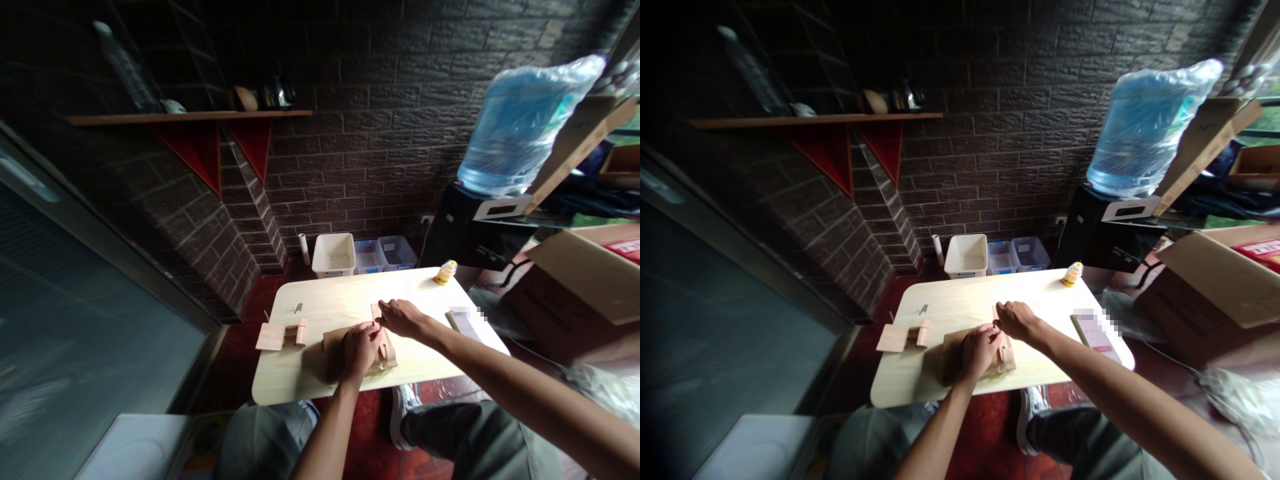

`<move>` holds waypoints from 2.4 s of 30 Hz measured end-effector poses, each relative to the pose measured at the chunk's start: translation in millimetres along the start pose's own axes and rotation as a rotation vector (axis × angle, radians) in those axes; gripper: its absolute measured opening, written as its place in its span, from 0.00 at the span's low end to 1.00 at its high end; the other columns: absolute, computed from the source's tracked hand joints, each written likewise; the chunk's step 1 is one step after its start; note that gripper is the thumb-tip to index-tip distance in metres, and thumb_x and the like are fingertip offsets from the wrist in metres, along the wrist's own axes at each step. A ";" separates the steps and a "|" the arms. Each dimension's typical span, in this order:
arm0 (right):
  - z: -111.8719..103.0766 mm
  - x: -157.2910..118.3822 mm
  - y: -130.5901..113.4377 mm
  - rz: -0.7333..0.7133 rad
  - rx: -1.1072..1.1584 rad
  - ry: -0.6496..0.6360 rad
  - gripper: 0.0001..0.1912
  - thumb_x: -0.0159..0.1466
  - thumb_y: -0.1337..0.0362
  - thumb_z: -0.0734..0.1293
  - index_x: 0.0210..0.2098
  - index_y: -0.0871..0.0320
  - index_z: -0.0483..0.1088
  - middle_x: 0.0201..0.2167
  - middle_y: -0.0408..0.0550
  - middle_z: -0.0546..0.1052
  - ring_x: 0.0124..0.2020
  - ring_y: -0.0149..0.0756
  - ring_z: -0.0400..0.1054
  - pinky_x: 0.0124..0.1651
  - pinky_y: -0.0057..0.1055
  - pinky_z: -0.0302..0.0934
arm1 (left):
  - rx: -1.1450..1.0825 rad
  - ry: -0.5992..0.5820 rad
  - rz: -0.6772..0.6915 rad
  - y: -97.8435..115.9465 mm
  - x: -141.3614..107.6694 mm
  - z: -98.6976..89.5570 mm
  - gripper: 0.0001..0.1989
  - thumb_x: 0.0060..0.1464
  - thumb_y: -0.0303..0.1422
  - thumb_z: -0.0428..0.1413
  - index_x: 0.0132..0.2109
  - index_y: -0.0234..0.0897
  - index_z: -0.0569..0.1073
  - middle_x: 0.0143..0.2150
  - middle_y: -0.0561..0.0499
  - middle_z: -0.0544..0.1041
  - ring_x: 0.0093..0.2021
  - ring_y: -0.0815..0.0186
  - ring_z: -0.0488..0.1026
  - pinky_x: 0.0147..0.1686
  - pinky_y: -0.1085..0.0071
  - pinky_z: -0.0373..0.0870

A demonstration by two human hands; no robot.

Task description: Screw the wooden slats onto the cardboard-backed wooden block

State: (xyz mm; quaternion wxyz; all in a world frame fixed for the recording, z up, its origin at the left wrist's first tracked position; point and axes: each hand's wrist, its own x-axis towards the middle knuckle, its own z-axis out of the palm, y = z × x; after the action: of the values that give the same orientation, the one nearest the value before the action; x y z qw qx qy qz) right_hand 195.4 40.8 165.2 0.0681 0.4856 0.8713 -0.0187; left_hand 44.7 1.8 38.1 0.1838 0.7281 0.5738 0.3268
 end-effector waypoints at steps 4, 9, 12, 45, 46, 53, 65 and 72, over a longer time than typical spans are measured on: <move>-4.6 -6.5 3.8 -0.139 0.058 -0.007 0.15 0.69 0.63 0.61 0.55 0.58 0.65 0.43 0.56 0.79 0.41 0.44 0.76 0.37 0.31 0.61 | 0.010 -0.005 0.022 1.0 0.0 -2.4 0.06 0.61 0.33 0.57 0.41 0.43 0.79 0.45 0.49 0.81 0.46 0.63 0.76 0.49 0.67 0.70; 0.7 -8.4 2.5 -0.129 0.060 -0.003 0.12 0.72 0.61 0.58 0.52 0.60 0.66 0.38 0.56 0.80 0.37 0.42 0.76 0.34 0.30 0.59 | 0.012 -0.016 0.024 2.1 0.8 -3.9 0.06 0.61 0.33 0.57 0.41 0.43 0.80 0.45 0.49 0.81 0.45 0.63 0.76 0.49 0.68 0.69; 3.5 -7.4 0.9 -0.040 0.022 -0.020 0.15 0.72 0.57 0.60 0.51 0.61 0.66 0.36 0.59 0.79 0.36 0.45 0.77 0.33 0.30 0.59 | 0.006 -0.018 0.016 1.7 1.0 -3.9 0.07 0.62 0.34 0.56 0.41 0.43 0.80 0.46 0.50 0.81 0.46 0.64 0.76 0.50 0.67 0.69; 9.0 -5.6 13.2 -0.084 0.082 -0.042 0.16 0.70 0.62 0.62 0.53 0.64 0.65 0.39 0.60 0.80 0.39 0.45 0.77 0.35 0.30 0.62 | 0.026 -0.070 0.007 8.9 1.5 -10.5 0.09 0.63 0.35 0.55 0.41 0.43 0.80 0.42 0.50 0.81 0.45 0.64 0.75 0.48 0.69 0.68; 6.8 -5.0 12.4 -0.063 0.075 -0.048 0.15 0.69 0.61 0.63 0.52 0.64 0.66 0.39 0.60 0.80 0.40 0.46 0.77 0.35 0.31 0.62 | 0.020 -0.072 -0.003 9.4 1.7 -10.8 0.09 0.63 0.35 0.55 0.41 0.43 0.80 0.43 0.49 0.81 0.46 0.64 0.75 0.49 0.68 0.68; -11.4 -1.2 9.7 -0.108 0.097 -0.054 0.16 0.67 0.62 0.64 0.52 0.62 0.67 0.43 0.58 0.80 0.42 0.44 0.76 0.37 0.30 0.63 | 0.004 -0.042 -0.007 7.2 1.7 -7.1 0.08 0.62 0.34 0.55 0.42 0.44 0.80 0.45 0.50 0.81 0.46 0.64 0.76 0.48 0.69 0.69; 10.7 5.4 3.0 0.017 0.029 -0.001 0.18 0.72 0.56 0.58 0.50 0.66 0.67 0.39 0.64 0.79 0.38 0.49 0.76 0.33 0.34 0.61 | -0.019 -0.007 0.028 0.4 0.7 -2.5 0.07 0.62 0.34 0.56 0.42 0.43 0.80 0.45 0.49 0.81 0.46 0.63 0.76 0.50 0.67 0.69; -0.4 0.7 15.0 -0.223 0.128 -0.018 0.10 0.69 0.64 0.62 0.49 0.59 0.67 0.41 0.53 0.80 0.41 0.41 0.75 0.37 0.29 0.60 | -0.016 0.018 0.009 -1.7 0.2 1.3 0.06 0.61 0.34 0.57 0.41 0.43 0.80 0.44 0.50 0.81 0.45 0.64 0.76 0.48 0.68 0.69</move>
State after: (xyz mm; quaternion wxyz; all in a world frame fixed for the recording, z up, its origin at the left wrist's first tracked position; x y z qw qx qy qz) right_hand 207.6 49.3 166.0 0.0423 0.3887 0.9164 -0.0859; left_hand 44.4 2.7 36.2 0.1830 0.7262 0.5694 0.3390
